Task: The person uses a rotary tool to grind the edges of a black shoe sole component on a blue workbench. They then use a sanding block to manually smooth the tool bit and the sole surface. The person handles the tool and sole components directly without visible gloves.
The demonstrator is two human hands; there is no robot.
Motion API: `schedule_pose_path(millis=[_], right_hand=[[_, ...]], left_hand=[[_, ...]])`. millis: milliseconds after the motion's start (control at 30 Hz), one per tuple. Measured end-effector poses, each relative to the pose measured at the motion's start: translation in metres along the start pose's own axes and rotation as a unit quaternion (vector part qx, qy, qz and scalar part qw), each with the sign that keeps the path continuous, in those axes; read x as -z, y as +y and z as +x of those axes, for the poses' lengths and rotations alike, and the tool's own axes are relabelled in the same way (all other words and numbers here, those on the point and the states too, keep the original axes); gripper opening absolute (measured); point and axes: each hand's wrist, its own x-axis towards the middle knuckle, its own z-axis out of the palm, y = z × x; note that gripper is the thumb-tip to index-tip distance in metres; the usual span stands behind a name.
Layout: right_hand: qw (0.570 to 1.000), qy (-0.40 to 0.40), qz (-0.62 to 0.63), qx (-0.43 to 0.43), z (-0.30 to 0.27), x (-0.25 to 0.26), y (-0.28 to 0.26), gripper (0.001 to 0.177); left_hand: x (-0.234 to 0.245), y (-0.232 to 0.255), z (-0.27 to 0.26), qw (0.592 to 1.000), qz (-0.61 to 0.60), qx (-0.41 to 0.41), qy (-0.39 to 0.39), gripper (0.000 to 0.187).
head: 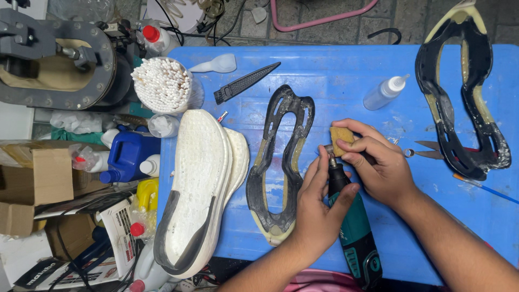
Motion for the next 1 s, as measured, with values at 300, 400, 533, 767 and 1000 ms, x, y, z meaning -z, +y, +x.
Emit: schedule_pose_path(millis=[300, 400, 533, 767, 1000], right_hand=[[0.986, -0.003, 0.137, -0.099, 0.006, -0.01, 0.015, 0.013], [0.973, 0.012, 0.216, -0.081, 0.005, -0.017, 0.018, 0.01], [0.978, -0.002, 0.207, -0.016, 0.0, -0.007, 0.011, 0.014], [0.997, -0.022, 0.074, 0.011, 0.002, -0.006, 0.004, 0.009], [0.962, 0.001, 0.263, -0.073, 0.0, -0.008, 0.014, 0.013]], left_hand=[[-0.001, -0.006, 0.001, 0.998, -0.053, 0.02, -0.012, 0.082], [-0.001, -0.007, 0.002, 0.996, -0.083, 0.037, -0.006, 0.08], [-0.003, -0.008, 0.001, 0.992, -0.11, 0.061, 0.013, 0.08], [0.001, -0.011, 0.0, 0.991, -0.117, 0.07, -0.004, 0.08], [0.002, -0.01, 0.002, 0.99, -0.117, 0.079, -0.007, 0.083]])
